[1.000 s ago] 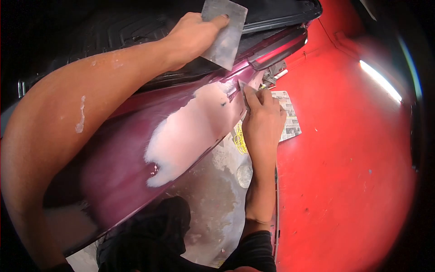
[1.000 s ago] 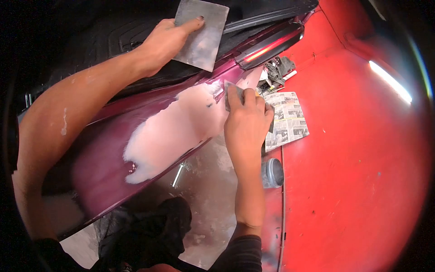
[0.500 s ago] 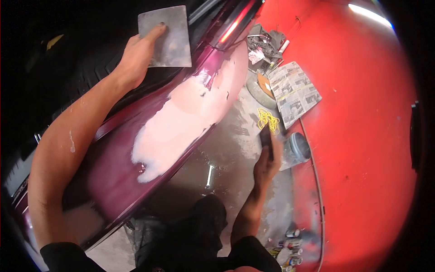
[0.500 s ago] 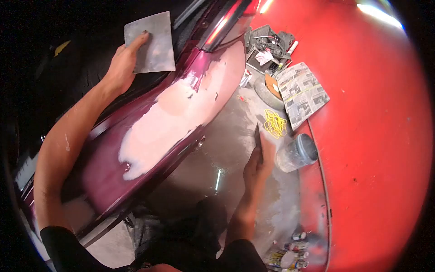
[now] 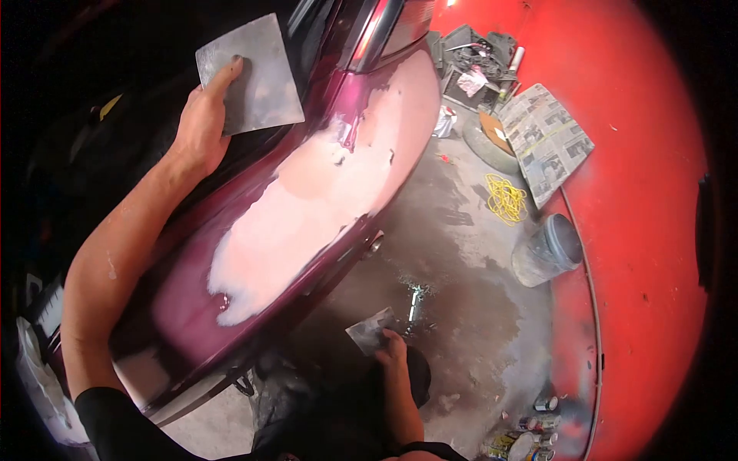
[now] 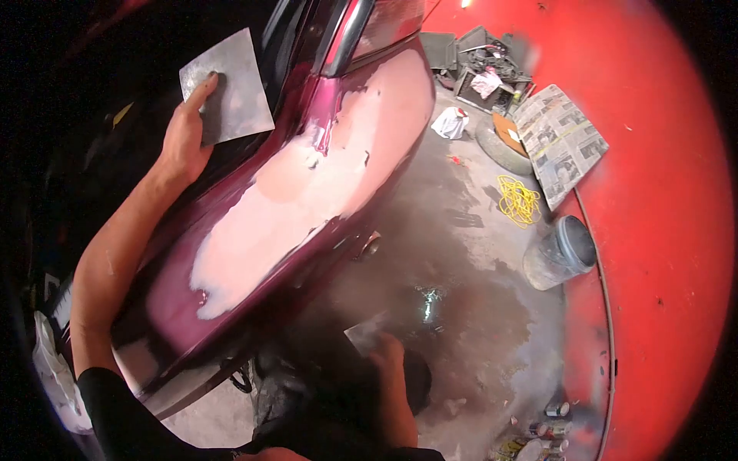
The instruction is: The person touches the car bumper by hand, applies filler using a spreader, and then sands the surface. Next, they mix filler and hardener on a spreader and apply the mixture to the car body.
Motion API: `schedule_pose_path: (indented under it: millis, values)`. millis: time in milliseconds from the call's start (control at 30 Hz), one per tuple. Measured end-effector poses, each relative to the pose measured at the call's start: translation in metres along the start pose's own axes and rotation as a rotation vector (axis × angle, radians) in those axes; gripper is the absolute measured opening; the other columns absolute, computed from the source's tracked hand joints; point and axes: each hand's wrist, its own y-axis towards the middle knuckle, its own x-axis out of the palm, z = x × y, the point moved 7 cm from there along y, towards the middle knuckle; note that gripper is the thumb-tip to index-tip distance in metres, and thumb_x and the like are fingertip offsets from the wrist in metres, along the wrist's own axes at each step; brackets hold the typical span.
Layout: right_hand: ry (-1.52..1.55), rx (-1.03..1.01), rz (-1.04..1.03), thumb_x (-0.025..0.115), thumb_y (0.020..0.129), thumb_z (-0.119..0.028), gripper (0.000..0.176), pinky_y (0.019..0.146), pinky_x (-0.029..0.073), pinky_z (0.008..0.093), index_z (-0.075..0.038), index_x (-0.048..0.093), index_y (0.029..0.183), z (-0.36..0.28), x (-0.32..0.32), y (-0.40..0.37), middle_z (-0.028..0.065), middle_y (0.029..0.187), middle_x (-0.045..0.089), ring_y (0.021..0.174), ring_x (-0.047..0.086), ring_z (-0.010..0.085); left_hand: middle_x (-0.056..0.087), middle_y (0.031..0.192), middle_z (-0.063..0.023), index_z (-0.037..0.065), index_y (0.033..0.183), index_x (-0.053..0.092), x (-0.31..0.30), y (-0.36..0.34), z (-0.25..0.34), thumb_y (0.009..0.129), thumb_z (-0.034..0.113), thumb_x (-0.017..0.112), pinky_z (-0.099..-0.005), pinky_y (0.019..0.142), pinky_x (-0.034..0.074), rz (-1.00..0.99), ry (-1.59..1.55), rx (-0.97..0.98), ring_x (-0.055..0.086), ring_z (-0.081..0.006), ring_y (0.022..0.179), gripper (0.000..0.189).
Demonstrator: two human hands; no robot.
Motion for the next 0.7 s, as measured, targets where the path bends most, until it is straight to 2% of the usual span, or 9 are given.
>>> schedule_pose_path:
  millis: [67, 100, 267, 333, 367, 467, 567, 633, 700]
  values:
    - [0.309, 0.087, 0.049, 0.058, 0.083, -0.008, 0.032, 0.092, 0.05, 0.0521, -0.001, 0.06, 0.113, -0.011, 0.004, -0.008, 0.0149, 0.106, 0.066, 0.097, 0.064, 0.0354, 0.064, 0.114, -0.0064, 0.003, 0.121, 0.059, -0.006, -0.002, -0.001, 0.091, 0.035, 0.062, -0.0354, 0.092, 0.047, 0.063, 0.034, -0.019, 0.062, -0.0198, 0.104, 0.044]
    - [0.361, 0.142, -0.088, 0.059, 0.083, -0.008, 0.03, 0.088, 0.053, 0.0477, -0.001, 0.06, 0.113, -0.03, 0.036, -0.025, 0.0135, 0.104, 0.066, 0.095, 0.065, 0.0325, 0.064, 0.114, -0.0047, 0.004, 0.12, 0.059, -0.006, -0.003, -0.002, 0.089, 0.037, 0.064, -0.0345, 0.091, 0.046, 0.095, 0.035, -0.008, 0.062, -0.0198, 0.104, 0.046]
    - [0.025, 0.131, 0.127, 0.064, 0.084, -0.011, 0.031, 0.08, 0.056, 0.0416, 0.0, 0.06, 0.113, -0.054, 0.07, -0.093, 0.0088, 0.102, 0.066, 0.093, 0.067, 0.026, 0.068, 0.111, -0.0053, 0.011, 0.12, 0.062, -0.025, 0.002, -0.007, 0.089, 0.037, 0.069, -0.0337, 0.092, 0.05, 0.192, -0.003, -0.029, 0.066, -0.0182, 0.101, 0.041]
    - [-0.015, 0.2, 0.256, 0.066, 0.083, -0.011, 0.033, 0.078, 0.056, 0.0406, 0.0, 0.061, 0.113, -0.051, 0.07, -0.121, 0.0085, 0.101, 0.066, 0.09, 0.067, 0.0258, 0.063, 0.124, -0.0078, 0.01, 0.128, 0.059, -0.026, -0.007, -0.008, 0.091, 0.031, 0.066, -0.0361, 0.097, 0.048, 0.333, -0.067, -0.109, 0.061, -0.0194, 0.113, 0.043]
    - [0.081, 0.121, 0.208, 0.068, 0.081, -0.011, 0.035, 0.077, 0.056, 0.0403, -0.002, 0.061, 0.114, -0.048, 0.074, -0.125, 0.009, 0.1, 0.067, 0.088, 0.067, 0.026, 0.062, 0.123, -0.0071, 0.009, 0.128, 0.058, -0.027, -0.009, -0.003, 0.091, 0.031, 0.065, -0.0368, 0.097, 0.048, 0.329, -0.031, -0.097, 0.061, -0.0196, 0.113, 0.044]
    - [0.031, 0.293, 0.335, 0.066, 0.082, -0.009, 0.035, 0.086, 0.054, 0.0465, -0.002, 0.059, 0.116, -0.04, 0.064, -0.156, 0.0124, 0.103, 0.066, 0.094, 0.066, 0.0289, 0.061, 0.122, -0.0049, 0.007, 0.13, 0.055, -0.055, -0.006, -0.013, 0.093, 0.031, 0.064, -0.039, 0.098, 0.047, 0.264, 0.059, -0.082, 0.06, -0.0203, 0.112, 0.046]
    - [0.249, 0.303, 0.329, 0.064, 0.083, -0.006, 0.032, 0.086, 0.054, 0.0493, -0.001, 0.059, 0.115, 0.004, 0.023, -0.16, 0.0144, 0.105, 0.065, 0.095, 0.065, 0.0319, 0.061, 0.123, -0.0058, 0.004, 0.131, 0.055, -0.068, -0.001, -0.021, 0.093, 0.027, 0.064, -0.0375, 0.098, 0.047, 0.255, 0.21, -0.071, 0.06, -0.0198, 0.112, 0.045]
    - [-0.01, 0.024, 0.252, 0.063, 0.082, -0.003, 0.032, 0.084, 0.055, 0.0503, 0.0, 0.058, 0.114, 0.016, -0.021, -0.156, 0.015, 0.106, 0.064, 0.095, 0.065, 0.0334, 0.061, 0.123, -0.0062, 0.003, 0.13, 0.055, -0.056, 0.003, -0.024, 0.095, 0.019, 0.064, -0.0363, 0.1, 0.046, 0.188, 0.135, -0.125, 0.06, -0.0189, 0.112, 0.04]
    - [-0.145, -0.093, 0.219, 0.061, 0.081, -0.001, 0.033, 0.083, 0.055, 0.0511, 0.001, 0.058, 0.114, -0.014, -0.026, -0.183, 0.0155, 0.106, 0.064, 0.095, 0.065, 0.0343, 0.062, 0.122, -0.0061, 0.0, 0.128, 0.057, -0.036, 0.01, -0.023, 0.094, 0.017, 0.064, -0.0354, 0.099, 0.046, 0.143, -0.036, -0.214, 0.06, -0.0176, 0.112, 0.038]
